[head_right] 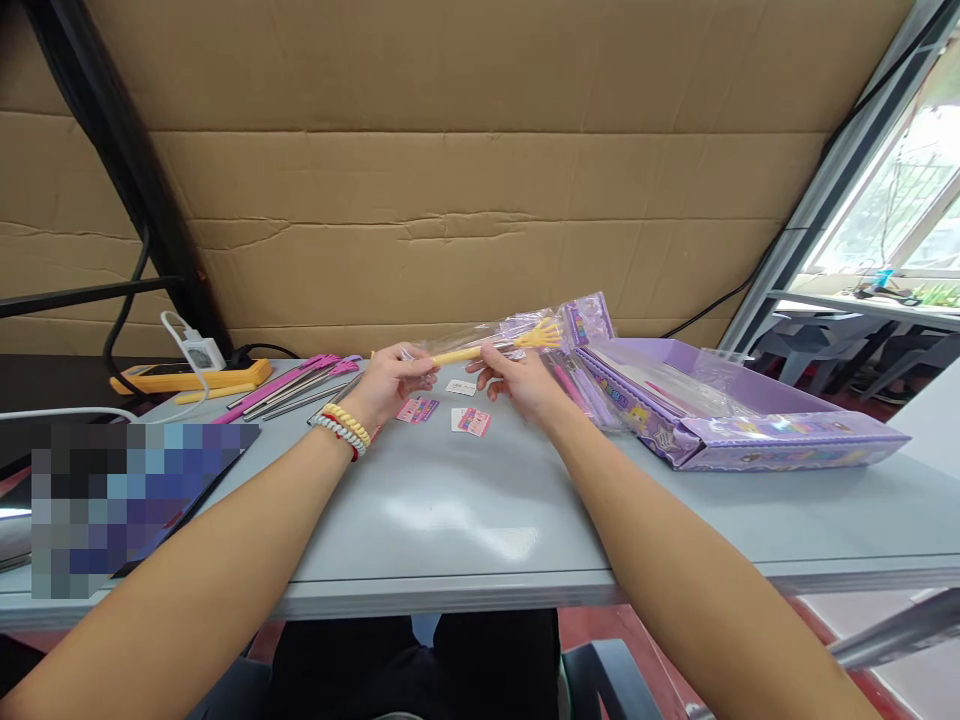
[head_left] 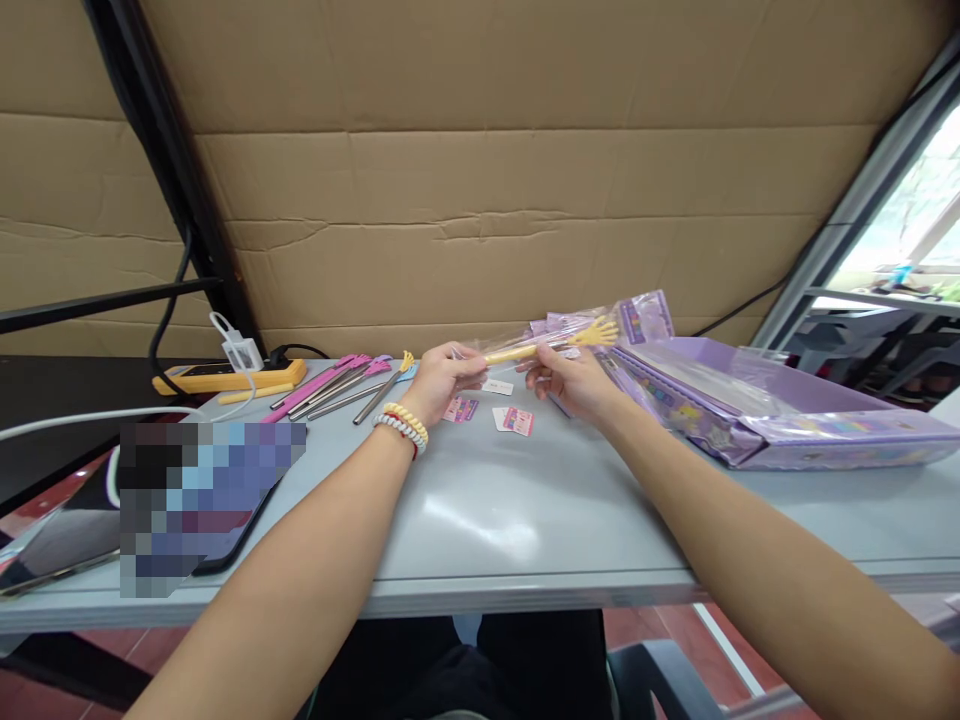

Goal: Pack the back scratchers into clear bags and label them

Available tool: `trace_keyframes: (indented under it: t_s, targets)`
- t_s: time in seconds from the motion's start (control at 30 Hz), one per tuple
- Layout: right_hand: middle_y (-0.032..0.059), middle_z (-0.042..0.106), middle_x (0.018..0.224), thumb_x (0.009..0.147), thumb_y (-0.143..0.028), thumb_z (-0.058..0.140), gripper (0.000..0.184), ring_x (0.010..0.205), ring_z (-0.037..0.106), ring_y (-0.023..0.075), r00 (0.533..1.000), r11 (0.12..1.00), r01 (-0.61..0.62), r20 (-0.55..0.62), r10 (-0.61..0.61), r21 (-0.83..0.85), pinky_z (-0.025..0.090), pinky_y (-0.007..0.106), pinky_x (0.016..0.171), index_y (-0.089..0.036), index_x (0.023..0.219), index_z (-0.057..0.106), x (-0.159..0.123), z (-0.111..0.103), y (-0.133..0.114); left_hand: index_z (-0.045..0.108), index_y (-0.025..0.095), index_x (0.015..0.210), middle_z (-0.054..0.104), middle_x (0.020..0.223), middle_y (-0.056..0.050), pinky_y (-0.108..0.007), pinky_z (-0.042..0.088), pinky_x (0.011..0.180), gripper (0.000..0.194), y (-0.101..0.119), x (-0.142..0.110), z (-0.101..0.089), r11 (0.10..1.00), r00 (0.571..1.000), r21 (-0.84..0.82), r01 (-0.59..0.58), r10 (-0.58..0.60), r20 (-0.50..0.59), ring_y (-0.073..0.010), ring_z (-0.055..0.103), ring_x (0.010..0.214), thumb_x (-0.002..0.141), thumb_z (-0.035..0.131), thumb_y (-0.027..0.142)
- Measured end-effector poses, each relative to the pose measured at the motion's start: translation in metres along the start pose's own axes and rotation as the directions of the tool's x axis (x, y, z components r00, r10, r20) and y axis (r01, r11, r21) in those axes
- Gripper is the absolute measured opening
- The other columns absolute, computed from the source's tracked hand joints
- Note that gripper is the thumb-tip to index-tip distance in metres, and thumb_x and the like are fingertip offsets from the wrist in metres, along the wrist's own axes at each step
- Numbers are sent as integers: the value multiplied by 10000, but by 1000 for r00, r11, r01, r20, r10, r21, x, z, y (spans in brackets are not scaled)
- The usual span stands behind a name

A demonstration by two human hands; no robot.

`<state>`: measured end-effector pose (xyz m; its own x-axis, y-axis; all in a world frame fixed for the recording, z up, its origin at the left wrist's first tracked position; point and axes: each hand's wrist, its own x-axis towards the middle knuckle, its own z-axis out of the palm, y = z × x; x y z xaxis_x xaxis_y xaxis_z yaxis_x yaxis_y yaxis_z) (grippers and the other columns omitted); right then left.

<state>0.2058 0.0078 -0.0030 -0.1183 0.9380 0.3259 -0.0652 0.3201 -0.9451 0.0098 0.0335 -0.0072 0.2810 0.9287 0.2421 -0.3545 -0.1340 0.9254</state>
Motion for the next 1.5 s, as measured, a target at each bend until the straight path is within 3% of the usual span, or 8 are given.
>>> trace_keyframes:
  t_s: [0.23,0.33,0.5,0.67,0.8,1.0,1.2,1.5]
  targets:
    - [45,637,670,602,-523,761,412,519,543,107,1000,998,-26,8,26,-64,393,210,408,-147,699,625,1,-2,4,562,154,651,543,510,12,-211,238,404,248,1,-10,6,914,963,362,185,-242,120,-80,463,432,519,772,156]
    - [46,626,645,658,-536,722,411,504,533,100,998,992,-40,46,46,-116,404,217,425,-137,685,624,1,-4,8,651,153,833,615,606,-14,-227,319,443,299,3,-13,7,894,934,407,188,-291,208,-116,530,511,550,747,156]
    - [18,576,575,690,-579,674,452,463,502,88,999,975,-39,26,46,-217,415,225,423,-136,661,593,2,-1,11,693,128,736,662,747,-60,-293,463,634,136,-1,-15,10,889,859,435,142,-329,392,-155,586,660,606,695,166]
    - [25,648,695,700,-543,683,434,534,563,110,1000,932,-23,-17,18,-362,434,209,412,-176,882,541,-2,7,7,632,136,646,580,609,-6,-239,414,550,71,-6,-14,16,932,940,339,130,-224,258,-103,513,560,606,691,136]
    - [-1,635,626,692,-467,723,422,496,550,102,988,910,-42,116,98,-412,428,196,409,-184,914,504,-8,14,3,638,139,676,472,479,47,-214,275,422,100,-9,-11,15,943,983,319,98,-142,117,-41,317,402,631,711,191]
    - [-9,619,579,644,-464,752,413,453,550,106,971,931,-64,191,141,-360,432,219,413,-162,843,552,-10,17,-2,660,122,751,637,670,-29,-268,474,600,281,-12,-7,15,992,987,106,69,-83,136,-126,584,606,537,817,212]
    - [-26,560,542,651,-452,740,353,467,519,88,981,939,36,191,32,-342,415,213,430,-167,663,531,-8,10,0,638,125,881,673,768,-53,-319,516,683,393,-10,-9,20,998,985,-3,57,-55,165,-154,629,697,554,824,237]
    - [-12,545,595,534,-453,789,421,523,510,102,973,964,112,-171,-155,-240,442,243,444,-190,609,468,3,-26,-15,580,147,1043,635,990,-90,-358,519,721,432,-9,-10,22,996,990,74,40,-49,131,-148,627,763,647,752,159]
